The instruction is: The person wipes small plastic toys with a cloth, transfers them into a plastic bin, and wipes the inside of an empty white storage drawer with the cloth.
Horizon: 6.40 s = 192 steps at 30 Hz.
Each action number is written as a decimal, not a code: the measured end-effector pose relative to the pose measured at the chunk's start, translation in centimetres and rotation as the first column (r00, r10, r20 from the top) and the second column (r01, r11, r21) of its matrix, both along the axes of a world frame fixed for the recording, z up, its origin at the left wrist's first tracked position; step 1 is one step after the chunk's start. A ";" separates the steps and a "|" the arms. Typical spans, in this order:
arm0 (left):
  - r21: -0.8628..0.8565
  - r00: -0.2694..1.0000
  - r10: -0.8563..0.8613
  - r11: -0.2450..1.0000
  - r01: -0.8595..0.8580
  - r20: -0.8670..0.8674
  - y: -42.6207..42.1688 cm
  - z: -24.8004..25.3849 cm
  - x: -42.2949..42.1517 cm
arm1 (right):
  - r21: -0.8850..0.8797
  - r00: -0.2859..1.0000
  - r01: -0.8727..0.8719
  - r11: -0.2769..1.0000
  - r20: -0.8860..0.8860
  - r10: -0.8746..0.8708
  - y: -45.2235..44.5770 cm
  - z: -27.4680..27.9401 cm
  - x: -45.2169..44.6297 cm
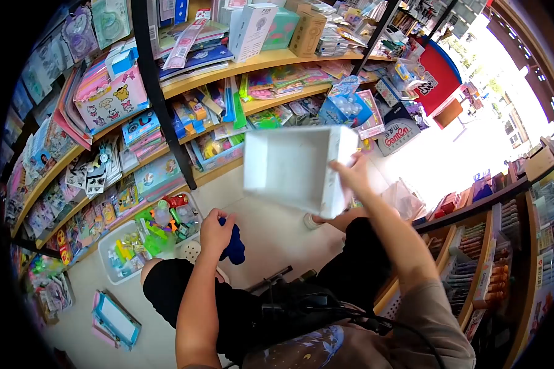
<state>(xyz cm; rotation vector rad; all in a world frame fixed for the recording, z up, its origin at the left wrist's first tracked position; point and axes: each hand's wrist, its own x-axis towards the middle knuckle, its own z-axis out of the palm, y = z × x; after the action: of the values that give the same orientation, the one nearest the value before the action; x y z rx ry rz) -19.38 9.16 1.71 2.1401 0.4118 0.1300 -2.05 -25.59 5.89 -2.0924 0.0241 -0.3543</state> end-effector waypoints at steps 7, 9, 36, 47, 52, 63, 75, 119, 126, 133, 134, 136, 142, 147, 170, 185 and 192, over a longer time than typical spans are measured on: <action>-0.019 0.997 0.049 0.999 -0.048 0.052 1.1 -0.6 -0.4 | 0.288 0.826 0.196 0.937 -0.563 0.000 3.4 -14.0 -8.0; -0.002 0.996 0.054 0.999 -0.054 0.066 1.5 -1.4 -0.5 | 0.233 0.761 0.227 0.946 -0.648 -0.023 3.0 -17.2 -10.3; -0.888 0.935 0.253 0.327 -0.324 -0.248 0.9 0.4 0.6 | 0.605 0.523 -0.334 0.722 -0.519 0.676 14.3 -4.4 -9.6; -0.769 0.908 0.009 0.528 -0.360 -0.419 -0.7 -1.8 0.1 | 0.762 0.507 0.117 0.638 -0.598 0.621 10.4 -8.2 -10.2; -0.607 0.903 -0.013 0.744 -0.278 -0.429 -1.4 -3.5 -0.1 | 0.840 0.277 -0.131 0.527 -0.480 0.833 15.3 -6.8 -13.2; -0.851 0.866 0.380 0.281 -0.443 -0.325 2.0 -2.7 0.8 | -0.450 0.148 0.317 0.835 -0.846 -0.513 3.1 -26.3 -11.7; -0.809 0.806 0.459 0.264 -0.525 -0.374 3.2 -3.3 1.2 | -0.217 0.081 0.049 0.975 -0.972 -0.221 -0.3 -33.5 -13.3; -0.884 0.857 0.438 0.240 -0.401 -0.270 4.9 -4.6 -0.9 | -0.188 0.589 0.395 0.899 -0.699 -0.405 2.2 -25.3 -11.7; -0.895 0.864 0.435 0.235 -0.380 -0.253 4.6 -3.6 -0.9 | 0.107 0.610 0.555 0.825 -0.726 -0.316 2.5 -24.3 -11.7; -0.879 0.857 0.428 0.240 -0.413 -0.286 4.0 -2.1 -0.8 | -0.082 0.525 0.627 0.774 -0.690 -0.498 2.4 -26.2 -10.0; -0.878 0.853 0.438 0.239 -0.414 -0.283 4.0 -2.3 -0.6 | -0.073 0.561 0.602 0.795 -0.670 -0.486 2.6 -25.2 -9.6; -0.879 0.843 0.462 0.237 -0.415 -0.273 3.8 -2.5 -0.1 | -0.053 0.664 0.542 0.838 -0.585 -0.466 2.6 -24.0 -8.7; -0.908 0.893 0.381 0.238 -0.346 -0.240 3.9 -4.1 0.8 | -0.088 0.826 0.387 0.918 -0.409 -0.388 1.8 -19.8 -6.0; -0.913 0.878 0.415 0.213 -0.349 -0.239 3.1 -3.2 1.1 | -0.305 0.903 0.176 0.936 -0.328 -0.277 1.9 -10.2 -3.2; -0.896 0.871 0.430 0.248 -0.368 -0.239 3.0 -3.1 0.8 | -0.412 0.791 -0.410 0.813 -0.605 0.092 0.9 -6.4 1.7; -0.928 0.879 0.431 0.202 -0.313 -0.203 2.1 -1.2 1.5 | -0.216 0.987 -0.115 0.970 -0.136 0.087 -3.8 3.4 2.4; -0.963 0.936 0.315 0.160 -0.215 -0.156 1.6 0.0 1.8 | -0.579 0.976 0.206 0.789 0.175 -0.127 -9.2 15.6 0.1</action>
<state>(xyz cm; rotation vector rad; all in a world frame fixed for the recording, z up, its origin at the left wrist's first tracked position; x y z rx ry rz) -17.62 10.76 1.70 0.7110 0.6088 0.1060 -1.91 -34.75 21.53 -2.6992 0.0254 -0.6734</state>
